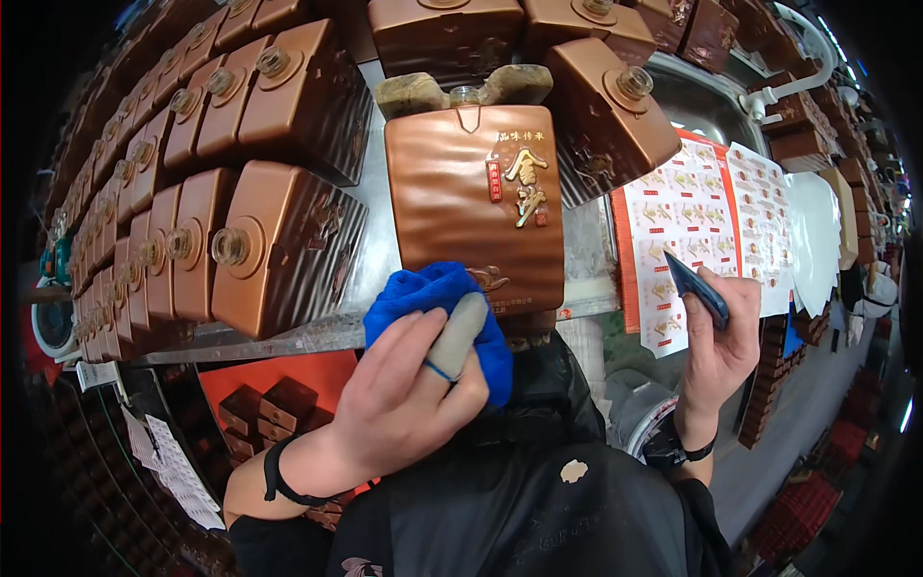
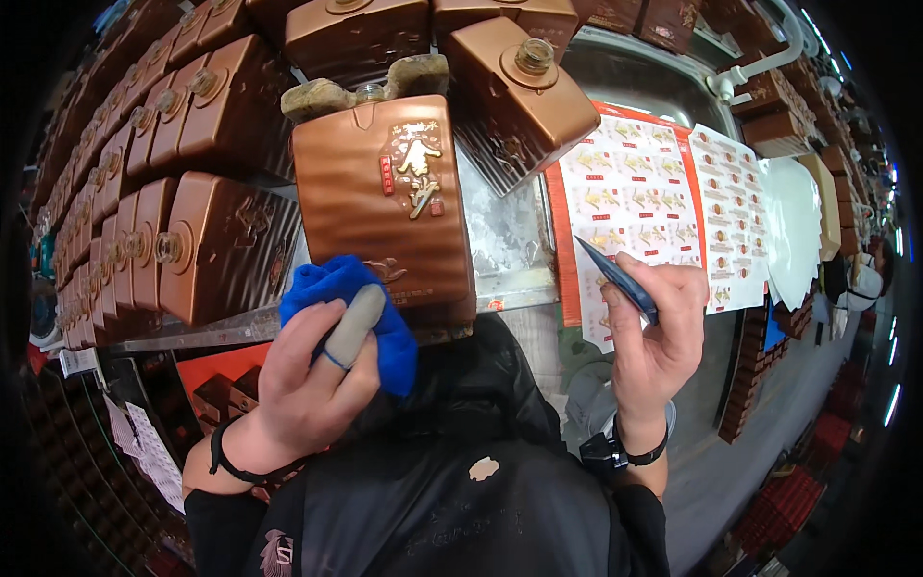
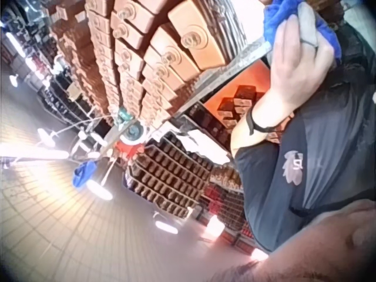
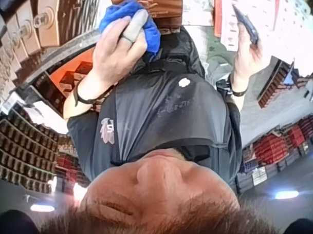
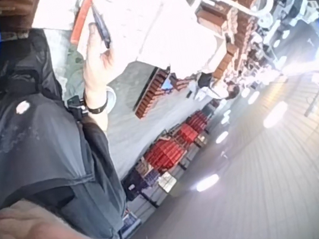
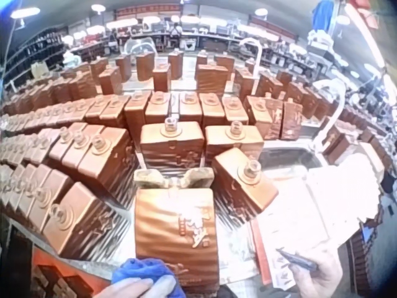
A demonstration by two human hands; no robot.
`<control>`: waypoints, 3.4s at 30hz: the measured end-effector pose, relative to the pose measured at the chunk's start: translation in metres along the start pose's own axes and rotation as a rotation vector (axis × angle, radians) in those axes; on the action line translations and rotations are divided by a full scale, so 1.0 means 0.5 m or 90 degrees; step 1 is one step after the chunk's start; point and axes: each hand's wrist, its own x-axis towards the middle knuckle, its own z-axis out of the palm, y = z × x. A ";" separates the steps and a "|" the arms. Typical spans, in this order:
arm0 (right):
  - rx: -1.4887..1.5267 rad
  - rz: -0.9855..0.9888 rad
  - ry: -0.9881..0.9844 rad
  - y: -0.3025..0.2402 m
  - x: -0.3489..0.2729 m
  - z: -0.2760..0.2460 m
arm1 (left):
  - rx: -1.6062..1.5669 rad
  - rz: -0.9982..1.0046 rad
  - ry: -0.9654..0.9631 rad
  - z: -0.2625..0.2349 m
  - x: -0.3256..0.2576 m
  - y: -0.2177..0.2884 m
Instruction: Applying decorative labels and security seals to ceramic/glass bottles on a production line.
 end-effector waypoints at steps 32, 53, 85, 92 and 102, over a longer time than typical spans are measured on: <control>-0.019 -0.046 -0.028 -0.016 0.010 0.018 | -0.017 0.005 0.102 0.072 0.038 0.023; -0.011 -0.033 -0.021 -0.014 0.003 0.004 | -0.011 -0.015 0.028 0.023 0.005 -0.009; -0.020 -0.089 -0.029 -0.037 0.017 0.024 | -0.130 -0.022 0.066 0.047 -0.011 -0.010; -0.019 -0.044 -0.037 -0.018 0.005 0.022 | -0.045 -0.183 0.044 0.034 -0.146 -0.044; -0.001 0.121 -0.105 -0.015 0.016 0.049 | 0.025 -0.302 -0.031 0.086 -0.085 -0.047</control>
